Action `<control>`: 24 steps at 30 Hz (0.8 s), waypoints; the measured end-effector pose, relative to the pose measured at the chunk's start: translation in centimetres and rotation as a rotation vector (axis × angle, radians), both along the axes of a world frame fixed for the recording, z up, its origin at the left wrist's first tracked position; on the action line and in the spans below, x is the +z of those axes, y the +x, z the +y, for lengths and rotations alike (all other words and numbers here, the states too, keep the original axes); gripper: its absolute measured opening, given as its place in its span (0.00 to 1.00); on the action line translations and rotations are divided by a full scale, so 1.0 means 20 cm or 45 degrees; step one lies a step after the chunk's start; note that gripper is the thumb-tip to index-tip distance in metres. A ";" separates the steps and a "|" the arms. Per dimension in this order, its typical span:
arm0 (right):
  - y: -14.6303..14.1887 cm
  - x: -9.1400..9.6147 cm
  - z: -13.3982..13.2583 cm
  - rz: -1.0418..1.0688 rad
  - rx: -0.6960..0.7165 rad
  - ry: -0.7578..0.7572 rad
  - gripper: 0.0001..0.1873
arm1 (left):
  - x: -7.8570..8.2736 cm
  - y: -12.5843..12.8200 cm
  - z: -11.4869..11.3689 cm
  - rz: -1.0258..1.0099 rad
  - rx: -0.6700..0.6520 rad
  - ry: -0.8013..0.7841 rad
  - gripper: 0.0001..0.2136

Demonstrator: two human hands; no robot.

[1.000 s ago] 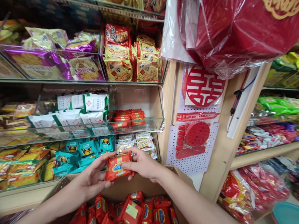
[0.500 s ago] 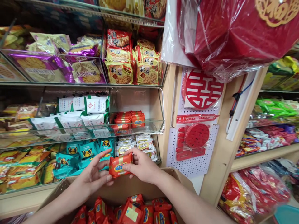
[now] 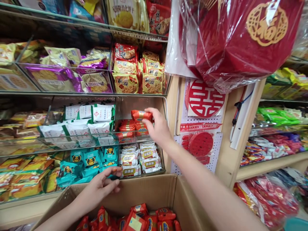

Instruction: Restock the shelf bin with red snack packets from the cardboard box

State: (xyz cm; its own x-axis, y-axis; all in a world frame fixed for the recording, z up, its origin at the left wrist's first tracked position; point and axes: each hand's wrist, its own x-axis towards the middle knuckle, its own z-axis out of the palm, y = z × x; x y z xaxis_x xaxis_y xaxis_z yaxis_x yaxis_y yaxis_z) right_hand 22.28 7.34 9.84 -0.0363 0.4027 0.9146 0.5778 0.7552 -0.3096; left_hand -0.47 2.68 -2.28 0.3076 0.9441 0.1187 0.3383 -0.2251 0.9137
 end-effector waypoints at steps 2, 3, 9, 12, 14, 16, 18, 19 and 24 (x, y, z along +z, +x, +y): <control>0.03 0.10 0.11 -0.258 -0.130 -0.305 0.16 | 0.00 0.00 0.00 -0.001 0.001 -0.004 0.17; 0.04 0.13 0.16 -0.378 -0.166 -0.469 0.16 | 0.00 0.00 0.00 0.006 0.005 0.000 0.17; 0.01 0.15 0.32 -0.648 -0.195 -0.897 0.18 | 0.00 0.00 -0.02 0.120 -0.035 0.005 0.16; -0.02 0.16 0.34 -0.672 -0.268 -1.012 0.19 | -0.04 0.00 -0.02 0.285 -0.086 0.049 0.16; -0.03 0.17 0.33 -0.684 -0.295 -1.092 0.18 | -0.06 0.00 -0.01 0.339 -0.105 0.114 0.14; -0.03 0.17 0.33 -0.694 -0.301 -1.152 0.18 | -0.07 0.01 -0.02 0.350 -0.117 0.208 0.12; -0.03 0.17 0.33 -0.694 -0.272 -1.205 0.18 | -0.06 0.03 -0.05 0.382 -0.112 0.361 0.10; -0.03 0.17 0.33 -0.691 -0.246 -1.235 0.19 | -0.05 0.04 -0.07 0.417 -0.127 0.459 0.09; -0.02 0.16 0.33 -0.678 -0.163 -1.371 0.33 | -0.10 0.14 -0.16 0.907 -0.599 0.674 0.10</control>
